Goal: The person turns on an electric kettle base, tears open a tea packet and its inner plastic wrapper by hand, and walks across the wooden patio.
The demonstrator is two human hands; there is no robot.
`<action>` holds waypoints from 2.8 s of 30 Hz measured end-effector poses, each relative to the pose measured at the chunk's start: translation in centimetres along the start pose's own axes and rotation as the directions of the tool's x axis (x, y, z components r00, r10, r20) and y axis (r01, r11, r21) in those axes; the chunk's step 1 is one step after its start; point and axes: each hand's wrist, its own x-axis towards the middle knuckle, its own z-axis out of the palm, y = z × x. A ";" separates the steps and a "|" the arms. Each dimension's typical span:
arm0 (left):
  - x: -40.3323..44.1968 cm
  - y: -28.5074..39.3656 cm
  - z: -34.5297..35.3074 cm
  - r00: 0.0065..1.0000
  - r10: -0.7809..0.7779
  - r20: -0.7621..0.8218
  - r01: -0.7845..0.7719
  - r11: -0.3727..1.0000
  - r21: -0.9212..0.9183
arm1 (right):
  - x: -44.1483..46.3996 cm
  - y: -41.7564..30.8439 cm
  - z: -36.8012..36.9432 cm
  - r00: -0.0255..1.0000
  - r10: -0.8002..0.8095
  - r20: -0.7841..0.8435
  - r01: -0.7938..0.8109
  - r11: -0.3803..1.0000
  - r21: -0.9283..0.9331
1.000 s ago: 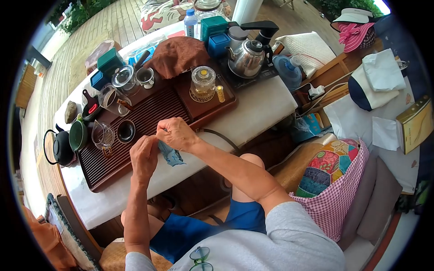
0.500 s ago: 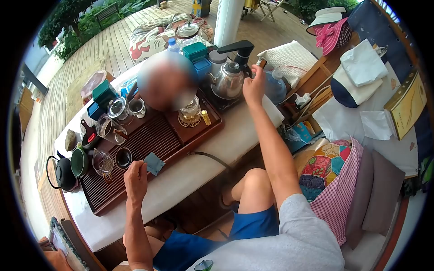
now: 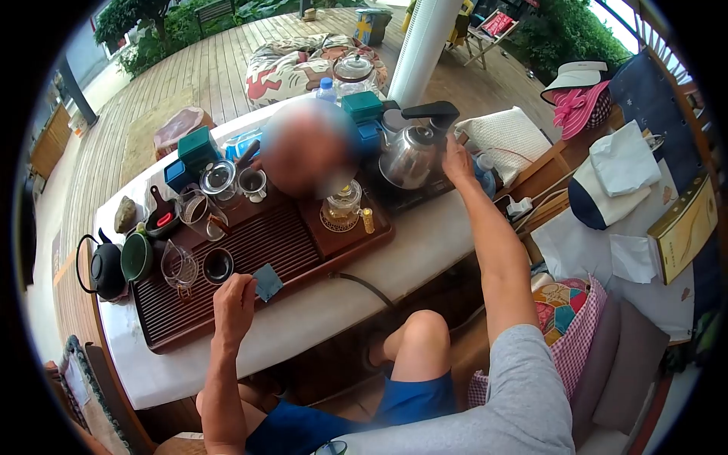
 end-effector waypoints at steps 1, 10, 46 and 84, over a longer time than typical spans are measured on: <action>0.0 0.1 0.0 1.000 0.006 0.000 -0.006 1.000 -0.001 | 0.0 -0.2 -0.1 1.000 -0.001 0.021 0.002 1.000 -0.016; 0.0 0.2 -0.1 0.999 0.030 -0.014 -0.030 1.000 0.006 | -1.8 0.2 1.4 0.998 0.047 -0.042 -0.046 0.999 0.022; 0.4 0.3 0.8 0.996 0.086 0.012 -0.087 0.996 0.024 | -10.6 5.6 5.8 0.931 0.242 0.272 -0.199 0.964 -0.175; -0.1 0.5 0.6 1.000 0.018 0.015 -0.019 1.000 0.011 | -15.1 5.1 5.2 0.979 0.187 0.081 -0.186 0.982 -0.015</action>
